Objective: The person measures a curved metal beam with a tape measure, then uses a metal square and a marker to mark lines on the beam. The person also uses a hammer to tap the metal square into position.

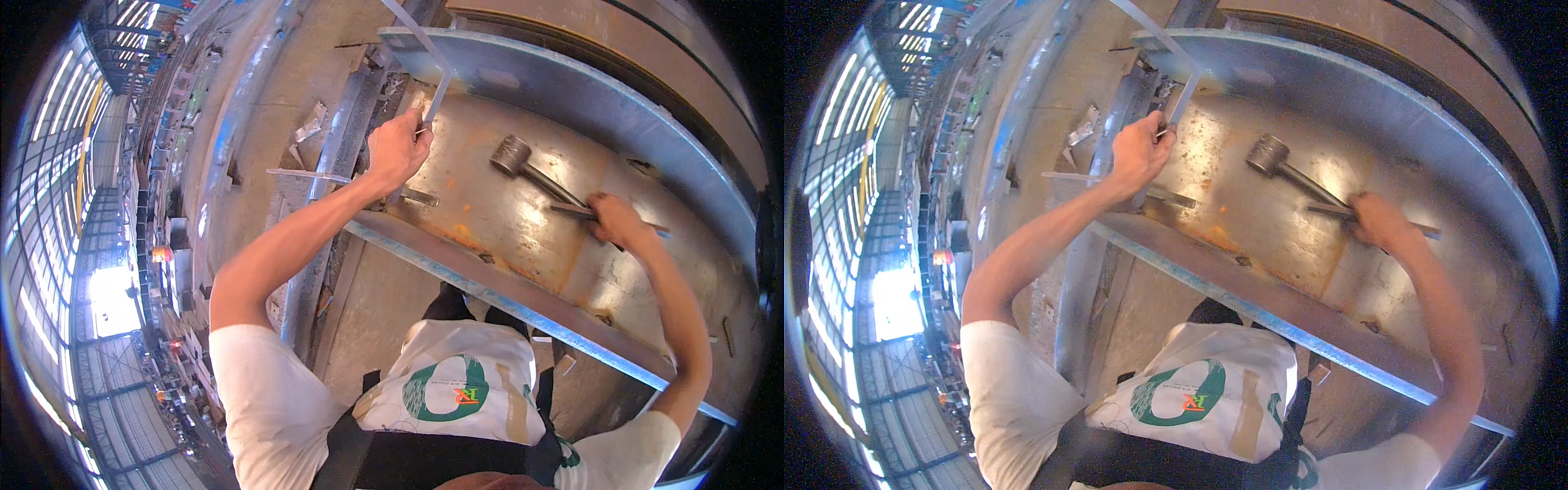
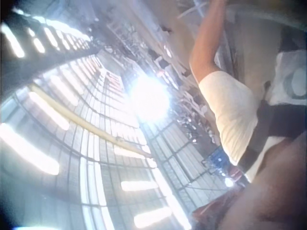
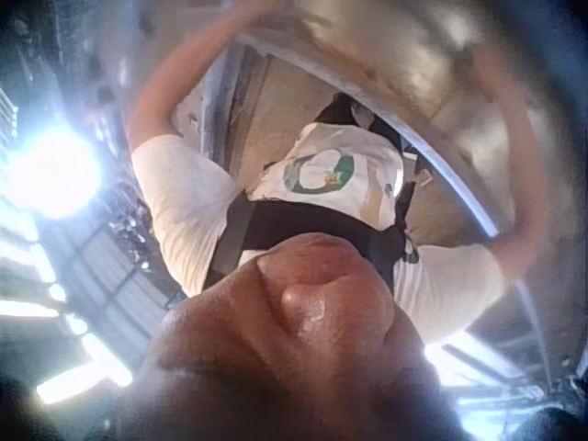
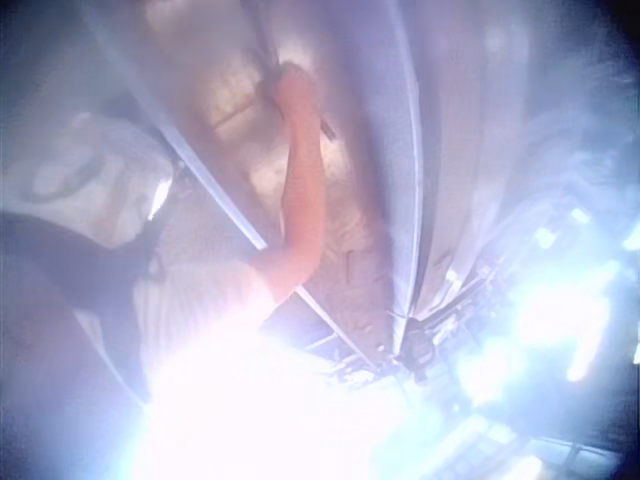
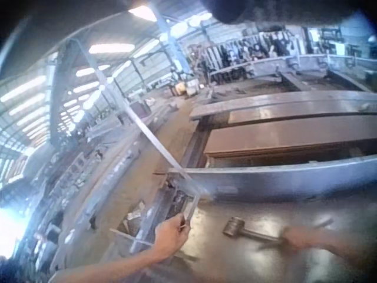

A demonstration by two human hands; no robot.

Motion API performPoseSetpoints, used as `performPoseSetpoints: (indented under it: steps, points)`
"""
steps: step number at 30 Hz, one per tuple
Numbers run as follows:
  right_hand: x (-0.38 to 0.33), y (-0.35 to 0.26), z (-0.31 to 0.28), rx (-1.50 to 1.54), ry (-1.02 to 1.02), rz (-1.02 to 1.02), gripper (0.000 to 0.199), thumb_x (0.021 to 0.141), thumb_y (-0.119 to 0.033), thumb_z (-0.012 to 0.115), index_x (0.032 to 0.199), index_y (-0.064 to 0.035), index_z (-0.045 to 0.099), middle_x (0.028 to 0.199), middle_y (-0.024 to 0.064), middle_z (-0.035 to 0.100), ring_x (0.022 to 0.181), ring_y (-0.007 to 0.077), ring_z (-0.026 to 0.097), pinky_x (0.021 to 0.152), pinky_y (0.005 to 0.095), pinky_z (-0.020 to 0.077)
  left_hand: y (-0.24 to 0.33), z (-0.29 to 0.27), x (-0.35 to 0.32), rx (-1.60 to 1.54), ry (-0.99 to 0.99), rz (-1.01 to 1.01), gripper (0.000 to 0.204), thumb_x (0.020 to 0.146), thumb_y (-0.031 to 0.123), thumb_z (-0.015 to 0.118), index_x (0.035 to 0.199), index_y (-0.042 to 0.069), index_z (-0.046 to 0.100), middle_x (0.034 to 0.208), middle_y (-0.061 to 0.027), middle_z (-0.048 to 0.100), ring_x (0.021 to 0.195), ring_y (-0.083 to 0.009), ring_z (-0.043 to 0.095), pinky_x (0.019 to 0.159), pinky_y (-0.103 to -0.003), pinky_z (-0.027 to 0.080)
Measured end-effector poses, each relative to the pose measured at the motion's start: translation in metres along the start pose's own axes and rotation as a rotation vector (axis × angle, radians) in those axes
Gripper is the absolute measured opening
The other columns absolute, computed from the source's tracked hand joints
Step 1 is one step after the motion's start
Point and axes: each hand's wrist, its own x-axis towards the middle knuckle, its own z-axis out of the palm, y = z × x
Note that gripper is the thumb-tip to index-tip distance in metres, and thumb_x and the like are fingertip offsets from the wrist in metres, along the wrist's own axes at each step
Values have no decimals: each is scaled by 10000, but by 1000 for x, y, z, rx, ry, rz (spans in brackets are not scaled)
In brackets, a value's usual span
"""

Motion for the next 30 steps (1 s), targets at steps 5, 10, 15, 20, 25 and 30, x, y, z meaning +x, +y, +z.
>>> performPoseSetpoints:
  steps: [5,10,15,20,25,30]
  points:
    - [-107,-15,-29,42,114,302,157,820,-98,672,902,3,583,935,224,629,923,434,624,790,531,475,-21,32,3,64,-36,68,204,878,236,628,884,38,579,791,-186,679,751,-400,666,674,-499,502]
    - [-233,-80,-33,24,563,483,179,950,-144,644,1031,10,606,904,229,637,779,377,627,695,440,488,-27,69,13,83,-135,115,224,912,261,594,893,39,567,810,-197,680,768,-415,660,672,-510,495]
    - [-280,-93,29,101,880,739,193,997,-159,620,1092,8,621,922,225,663,775,275,650,684,368,526,-31,97,16,113,-152,37,250,926,290,595,911,43,565,821,-200,679,775,-416,663,690,-506,500]
    - [-274,-84,56,106,1018,798,199,990,-131,609,1139,0,623,1018,207,686,850,334,693,712,413,551,-47,124,26,133,-113,101,230,923,265,593,964,42,557,817,-210,674,791,-430,662,701,-516,503]
    - [-263,-76,61,-116,902,628,207,962,-90,599,1145,3,626,1021,178,683,881,355,689,735,467,542,-50,139,25,202,-156,63,207,919,227,592,979,33,551,835,-234,666,807,-449,653,688,-526,498]
    - [-258,-78,59,12,831,752,189,951,-70,615,1121,7,638,1016,179,689,849,356,693,708,434,550,-57,147,30,171,-202,93,217,921,253,602,955,56,519,882,-209,678,825,-431,657,699,-524,489]
